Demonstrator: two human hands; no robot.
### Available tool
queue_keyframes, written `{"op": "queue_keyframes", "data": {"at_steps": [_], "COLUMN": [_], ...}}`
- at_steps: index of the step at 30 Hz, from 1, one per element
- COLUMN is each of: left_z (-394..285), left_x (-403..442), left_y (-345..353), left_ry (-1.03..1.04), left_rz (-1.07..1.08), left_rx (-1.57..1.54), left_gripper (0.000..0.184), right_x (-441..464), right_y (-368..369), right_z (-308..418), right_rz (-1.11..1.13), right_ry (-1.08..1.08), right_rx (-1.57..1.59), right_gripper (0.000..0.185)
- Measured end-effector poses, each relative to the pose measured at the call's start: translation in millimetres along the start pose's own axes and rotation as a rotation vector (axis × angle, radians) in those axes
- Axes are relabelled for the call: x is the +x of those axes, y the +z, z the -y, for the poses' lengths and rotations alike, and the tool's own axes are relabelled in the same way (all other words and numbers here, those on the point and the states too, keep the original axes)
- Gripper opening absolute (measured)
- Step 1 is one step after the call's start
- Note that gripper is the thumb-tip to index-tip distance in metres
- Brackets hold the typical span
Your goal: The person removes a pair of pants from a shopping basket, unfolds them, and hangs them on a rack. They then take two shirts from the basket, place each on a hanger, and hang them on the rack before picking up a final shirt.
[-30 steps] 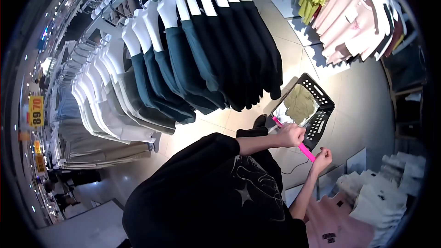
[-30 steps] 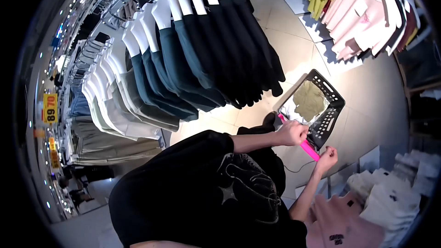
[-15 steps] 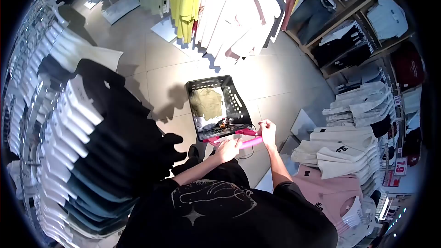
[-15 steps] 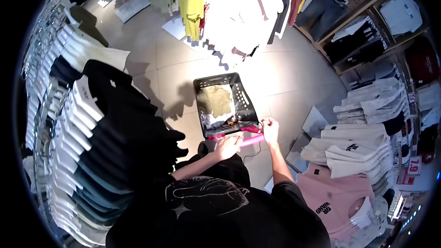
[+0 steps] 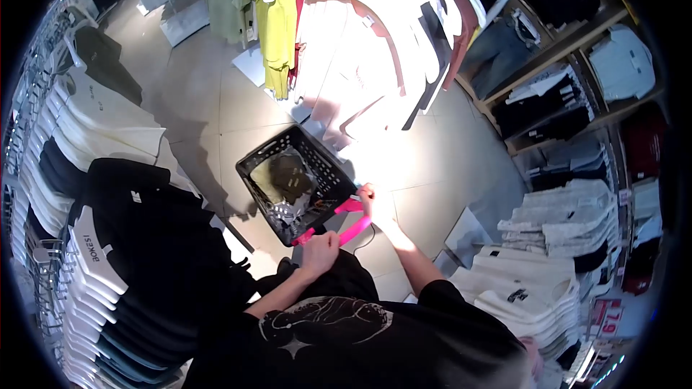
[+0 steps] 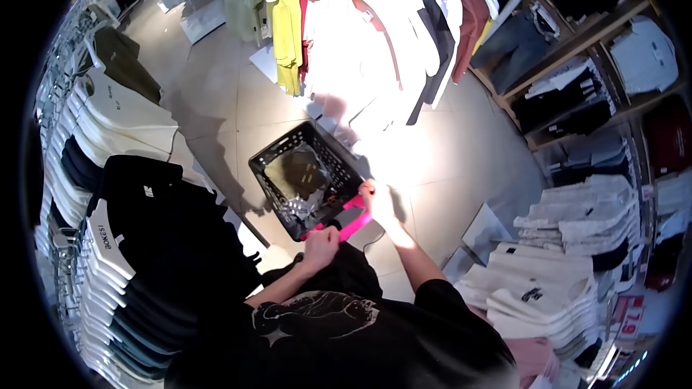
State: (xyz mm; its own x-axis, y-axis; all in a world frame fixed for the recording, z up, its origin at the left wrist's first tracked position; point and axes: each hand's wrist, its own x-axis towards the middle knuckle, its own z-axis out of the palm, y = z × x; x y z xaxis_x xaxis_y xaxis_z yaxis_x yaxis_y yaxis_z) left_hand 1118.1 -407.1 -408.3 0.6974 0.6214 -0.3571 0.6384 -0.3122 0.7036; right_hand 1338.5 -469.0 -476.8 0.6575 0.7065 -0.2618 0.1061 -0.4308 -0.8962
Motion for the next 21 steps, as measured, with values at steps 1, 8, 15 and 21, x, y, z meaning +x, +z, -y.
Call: {"op": "queue_keyframes", "data": {"at_steps": [1,8,15,21], "left_z": [-1,51,56,83], "left_x": [8,71,123,183], "left_y": [-4,-24,-100,-184], "left_ry": [-0.007,0.324,0.043,-0.1], "left_rz": [-0.037,-0.401,-0.515,-0.696], "left_rx": [-0.008,0.426,0.02,-0.014], "left_gripper": [0.032,0.01,0.018,0.018], "right_x": [13,111,184,247], "right_y": [5,52,116,183], "right_z": [9,55,97,151], "right_rz": [0.012,0.134,0.15,0.156], "right_ry": [0.003,-0.017,-0.123,-0.153], "right_rx": [0.04,0.135,-0.003,0.006], "right_gripper": [0.016,0.019,0.02,0.02]}}
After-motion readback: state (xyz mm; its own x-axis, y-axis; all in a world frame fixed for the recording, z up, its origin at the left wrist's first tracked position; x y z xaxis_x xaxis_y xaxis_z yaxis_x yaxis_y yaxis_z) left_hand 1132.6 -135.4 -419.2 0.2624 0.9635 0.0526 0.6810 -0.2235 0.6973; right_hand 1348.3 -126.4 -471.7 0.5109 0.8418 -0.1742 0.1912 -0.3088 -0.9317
